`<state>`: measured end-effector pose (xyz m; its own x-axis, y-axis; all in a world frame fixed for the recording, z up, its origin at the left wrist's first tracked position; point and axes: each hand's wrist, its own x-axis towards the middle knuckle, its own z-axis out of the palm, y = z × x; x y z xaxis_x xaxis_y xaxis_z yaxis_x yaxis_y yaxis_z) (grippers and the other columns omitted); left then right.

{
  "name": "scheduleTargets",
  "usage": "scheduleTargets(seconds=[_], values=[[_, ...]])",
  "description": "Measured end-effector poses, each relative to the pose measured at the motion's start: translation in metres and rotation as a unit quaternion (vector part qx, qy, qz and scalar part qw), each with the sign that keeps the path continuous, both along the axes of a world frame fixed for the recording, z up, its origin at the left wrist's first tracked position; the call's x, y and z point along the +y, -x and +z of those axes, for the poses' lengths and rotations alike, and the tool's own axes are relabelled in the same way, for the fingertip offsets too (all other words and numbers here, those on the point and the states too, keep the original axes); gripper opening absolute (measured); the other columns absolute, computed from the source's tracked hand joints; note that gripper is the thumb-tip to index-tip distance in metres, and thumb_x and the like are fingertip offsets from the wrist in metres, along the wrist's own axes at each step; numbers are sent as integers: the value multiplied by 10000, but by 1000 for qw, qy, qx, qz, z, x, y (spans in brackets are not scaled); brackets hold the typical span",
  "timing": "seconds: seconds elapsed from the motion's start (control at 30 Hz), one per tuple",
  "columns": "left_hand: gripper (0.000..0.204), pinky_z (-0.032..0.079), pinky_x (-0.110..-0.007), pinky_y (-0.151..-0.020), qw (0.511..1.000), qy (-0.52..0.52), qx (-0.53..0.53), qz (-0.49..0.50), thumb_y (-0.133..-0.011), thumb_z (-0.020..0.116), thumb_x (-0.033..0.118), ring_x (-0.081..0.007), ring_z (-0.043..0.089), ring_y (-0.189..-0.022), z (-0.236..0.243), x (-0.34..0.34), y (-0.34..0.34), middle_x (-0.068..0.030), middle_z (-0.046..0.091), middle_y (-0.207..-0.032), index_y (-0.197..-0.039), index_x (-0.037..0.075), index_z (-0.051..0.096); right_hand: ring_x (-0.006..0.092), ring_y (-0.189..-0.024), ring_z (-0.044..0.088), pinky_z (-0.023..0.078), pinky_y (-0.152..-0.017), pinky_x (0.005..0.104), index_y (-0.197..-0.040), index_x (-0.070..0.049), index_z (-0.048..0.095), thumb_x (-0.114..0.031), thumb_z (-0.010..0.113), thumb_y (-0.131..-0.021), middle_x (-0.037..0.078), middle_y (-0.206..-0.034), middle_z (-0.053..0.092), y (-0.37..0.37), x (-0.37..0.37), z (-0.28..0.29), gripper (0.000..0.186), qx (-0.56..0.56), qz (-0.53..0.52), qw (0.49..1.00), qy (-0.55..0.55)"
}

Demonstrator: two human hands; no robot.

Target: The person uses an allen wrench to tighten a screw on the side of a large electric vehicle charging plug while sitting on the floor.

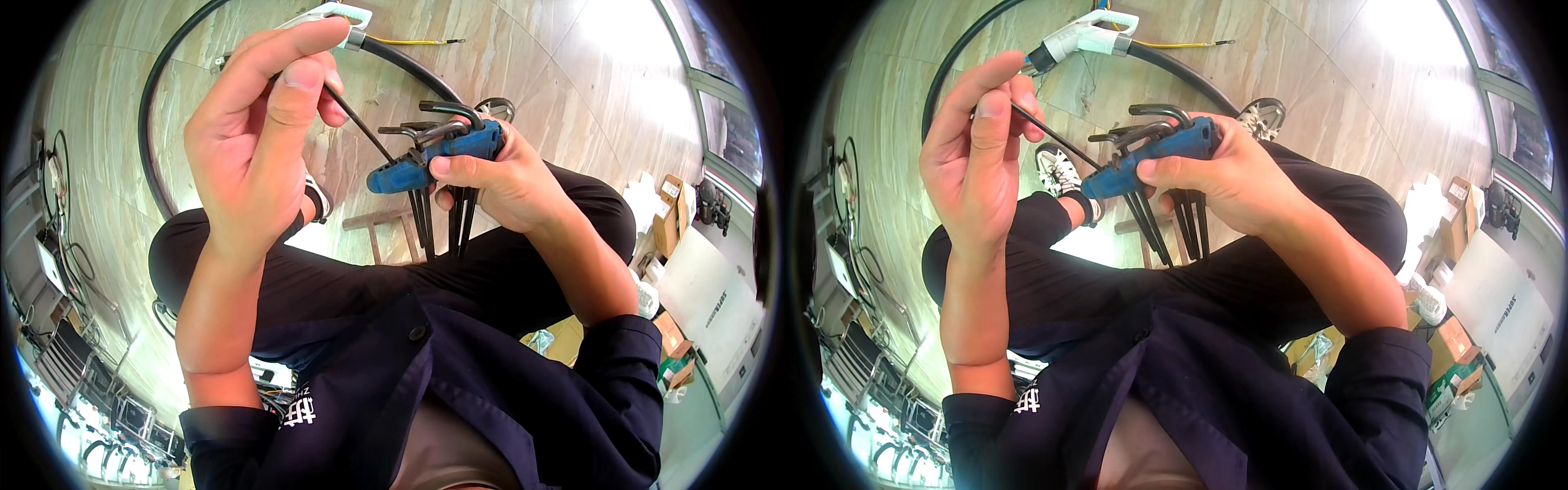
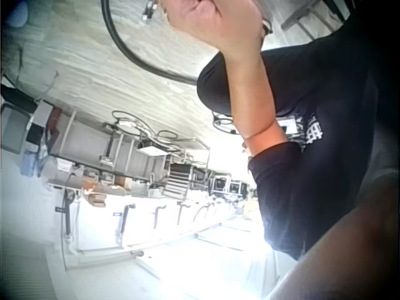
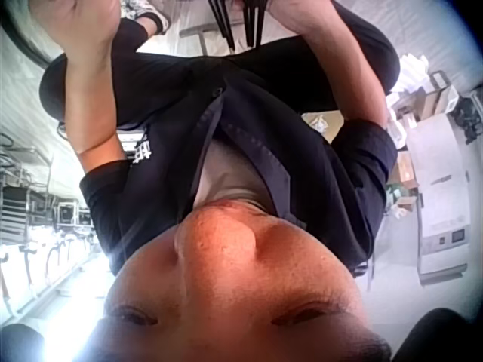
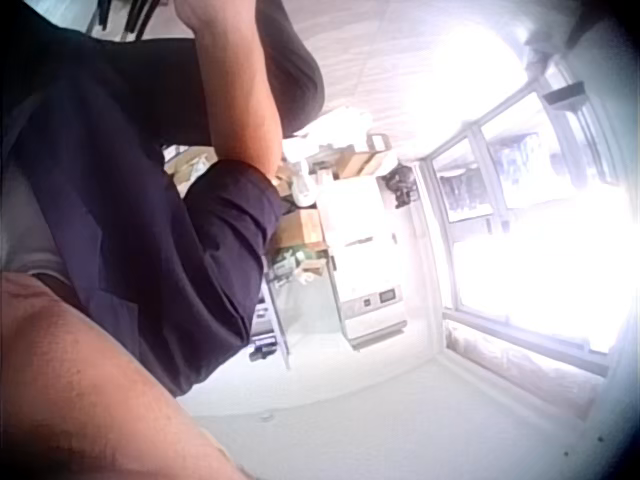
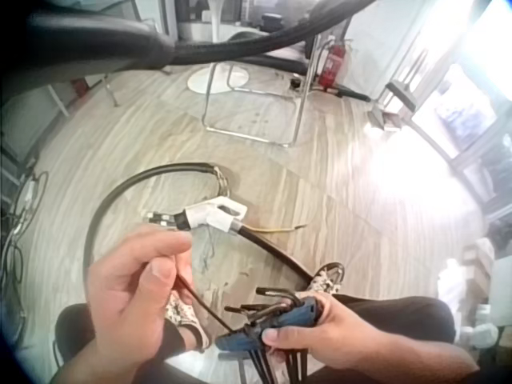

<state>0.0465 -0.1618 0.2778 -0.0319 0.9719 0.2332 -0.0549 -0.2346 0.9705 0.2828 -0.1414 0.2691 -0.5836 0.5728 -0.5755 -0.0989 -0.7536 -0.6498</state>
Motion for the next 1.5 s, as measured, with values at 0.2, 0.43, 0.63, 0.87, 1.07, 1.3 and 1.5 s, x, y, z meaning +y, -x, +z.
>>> scheduleTargets(seconds=[0.2,0.43,0.63,0.87,1.07,1.3,1.5], values=[[193,482,-236,-634,992,123,-36,-19,-948,614,60,-100,586,-731,-3,-5,-10,-65,639,-848,-1116,-31,630,133,-641,628,509,-632,264,-935,-7,635,-41,738,-839,53,-791,664,0,-2,0,145,-3,35,999,-27],[152,484,-240,-719,981,172,-17,-90,-886,659,-6,-103,601,-804,0,-9,-11,-58,644,-899,-1035,-22,636,142,-712,641,518,-633,271,-966,-11,643,-45,732,-834,60,-843,676,0,4,2,162,-13,-25,999,-38],[173,485,-263,-791,962,231,0,-145,-870,636,-1,-107,585,-880,4,-8,-6,-60,627,-954,-1041,-27,636,145,-767,643,536,-644,281,-966,-8,650,-47,731,-828,70,-882,680,-1,7,7,165,5,-53,997,-48],[151,472,-256,-786,947,261,34,-185,-868,639,36,-102,570,-882,6,-6,1,-36,620,-938,-1009,-10,612,134,-679,634,515,-637,255,-940,0,655,-43,742,-820,72,-837,679,-2,4,3,154,-11,-45,995,-83],[96,477,-240,-688,969,217,-30,-116,-920,592,61,-97,577,-803,4,-5,0,-50,628,-934,-999,10,609,106,-660,624,483,-618,236,-930,-5,656,-51,758,-823,37,-791,670,-5,3,1,156,-60,1,987,-151],[119,467,-246,-597,986,123,-91,-65,-1003,509,119,-130,616,-748,4,-4,2,-149,674,-978,-1069,31,553,86,-673,614,474,-618,232,-926,-8,649,-71,782,-817,23,-767,662,0,2,7,183,-49,20,988,-144],[151,466,-251,-545,983,110,-141,-29,-1030,445,145,-162,640,-719,11,-2,10,-204,687,-988,-1101,44,533,84,-674,613,471,-620,230,-923,-9,651,-65,773,-821,22,-763,663,-1,-1,1,168,-72,28,987,-141]])
